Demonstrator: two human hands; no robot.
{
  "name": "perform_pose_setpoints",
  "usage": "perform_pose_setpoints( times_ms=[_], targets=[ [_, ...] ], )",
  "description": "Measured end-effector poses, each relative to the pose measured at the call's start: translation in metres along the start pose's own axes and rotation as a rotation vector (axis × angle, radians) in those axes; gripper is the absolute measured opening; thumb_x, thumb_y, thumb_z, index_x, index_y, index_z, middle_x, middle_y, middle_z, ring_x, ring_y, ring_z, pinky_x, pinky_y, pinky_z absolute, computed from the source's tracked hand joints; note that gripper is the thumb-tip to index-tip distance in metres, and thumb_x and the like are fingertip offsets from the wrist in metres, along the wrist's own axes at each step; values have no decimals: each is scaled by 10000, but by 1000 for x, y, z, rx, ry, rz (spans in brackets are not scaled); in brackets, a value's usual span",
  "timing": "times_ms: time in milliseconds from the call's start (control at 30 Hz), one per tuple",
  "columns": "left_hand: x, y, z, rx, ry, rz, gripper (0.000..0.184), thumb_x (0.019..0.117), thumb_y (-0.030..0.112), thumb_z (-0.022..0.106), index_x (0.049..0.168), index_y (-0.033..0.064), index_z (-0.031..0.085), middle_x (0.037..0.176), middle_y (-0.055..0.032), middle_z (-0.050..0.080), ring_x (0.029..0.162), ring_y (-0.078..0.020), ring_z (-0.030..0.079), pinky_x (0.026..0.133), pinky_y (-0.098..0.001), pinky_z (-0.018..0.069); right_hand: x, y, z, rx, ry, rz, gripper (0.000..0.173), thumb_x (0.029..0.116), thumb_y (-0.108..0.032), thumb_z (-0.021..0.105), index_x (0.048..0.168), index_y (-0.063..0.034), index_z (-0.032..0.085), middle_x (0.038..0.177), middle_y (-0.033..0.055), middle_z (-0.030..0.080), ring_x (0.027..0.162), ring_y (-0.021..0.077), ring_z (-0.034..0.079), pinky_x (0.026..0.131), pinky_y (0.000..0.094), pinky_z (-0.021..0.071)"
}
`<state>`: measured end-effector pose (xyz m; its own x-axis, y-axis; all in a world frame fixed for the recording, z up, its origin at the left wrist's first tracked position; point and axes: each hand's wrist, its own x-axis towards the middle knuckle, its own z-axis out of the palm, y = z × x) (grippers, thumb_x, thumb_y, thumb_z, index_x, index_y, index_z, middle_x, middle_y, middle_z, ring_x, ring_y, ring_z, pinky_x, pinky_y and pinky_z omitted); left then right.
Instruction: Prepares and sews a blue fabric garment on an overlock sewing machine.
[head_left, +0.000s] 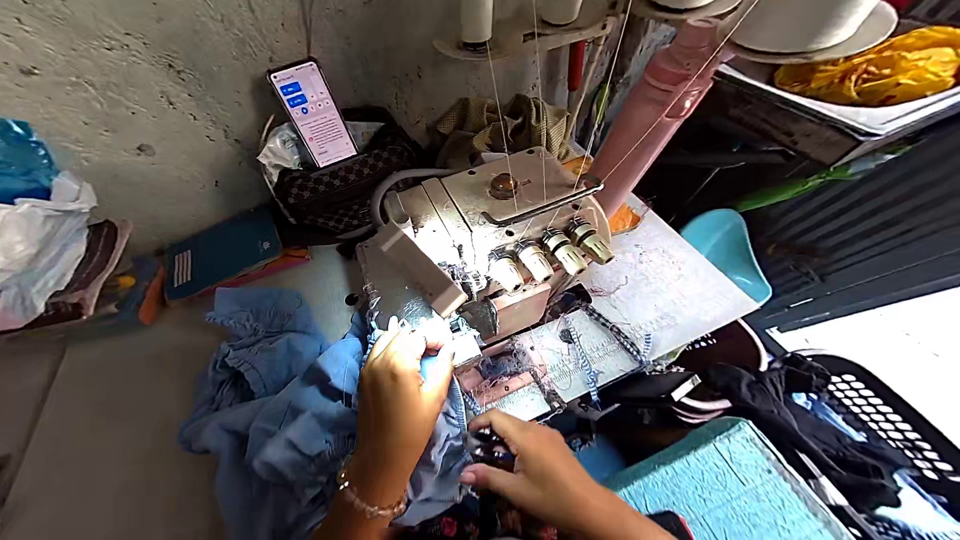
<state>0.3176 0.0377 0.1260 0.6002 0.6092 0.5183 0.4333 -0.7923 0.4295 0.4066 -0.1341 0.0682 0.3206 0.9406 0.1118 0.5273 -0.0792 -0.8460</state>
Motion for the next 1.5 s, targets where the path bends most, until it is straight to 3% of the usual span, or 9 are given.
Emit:
perform_pose_setpoints(
  times_ms=[100,167,867,967,1067,1167,1267,1367,1500],
  targets=[
    [-3,-4,-10,-122,-40,-109,241,937,304,634,905,98,755,859,-8,738,853,-75,696,796,-254,548,13,-12,-38,-131,51,-59,464,1038,-481,501,1327,-148,647,1068,63,715,780,175,698,601,406,576],
    [-5,-6,-13,-179,-63,-150,248,960,302,613,956,84,730,875,7,728,844,-23,681,789,-206,545,26,-21,-51,-222,136,-120,422,1078,-380,404,1343,-166,654,1030,52,683,752,154,672,554,358,546],
    [-7,-5,-12,-224,-51,-103,271,1017,268,525,1060,39,663,837,8,704,792,-11,658,752,-178,524,80,-48,-46,-510,225,-335,232,1001,-217,540,1008,-104,742,818,56,704,637,210,680,490,366,503],
    [3,-10,-21,-99,-86,-28,299,992,231,508,1117,17,676,1038,-78,737,933,-129,696,818,-280,559,61,-40,-42,-401,311,-242,309,988,-326,570,1112,-77,703,921,48,742,689,175,698,524,364,539],
    [17,-18,-23,47,-192,93,377,975,308,519,1133,48,741,1160,-137,695,1109,-352,627,908,-560,476,42,-20,-19,-167,362,-101,540,902,-535,682,1186,-76,690,791,17,683,588,118,588,507,319,485],
    [26,-27,-22,100,-238,154,330,946,361,557,1052,117,750,1100,-74,722,1143,-320,631,959,-627,380,40,-11,7,-32,410,-76,354,889,-375,740,1085,-80,726,783,15,716,604,96,622,546,300,516],
    [31,-33,-28,23,-354,157,317,928,390,598,956,96,712,896,-55,702,955,-243,670,1000,-632,330,46,-16,12,-9,443,-127,199,882,-233,724,999,-72,728,809,22,735,665,96,675,574,293,546],
    [34,-42,-42,-100,-461,100,295,931,351,635,926,69,720,815,-48,679,854,-197,647,974,-566,355,50,-23,11,19,433,-170,171,889,-196,691,1000,-67,697,736,11,679,605,83,612,537,267,499],
    [42,-83,-103,-512,-507,-222,187,1004,219,575,1052,99,711,896,88,714,820,28,660,779,-220,566,47,-33,4,131,378,-259,241,998,-209,625,1162,-38,671,798,28,702,650,71,644,589,246,547]
  ],
)
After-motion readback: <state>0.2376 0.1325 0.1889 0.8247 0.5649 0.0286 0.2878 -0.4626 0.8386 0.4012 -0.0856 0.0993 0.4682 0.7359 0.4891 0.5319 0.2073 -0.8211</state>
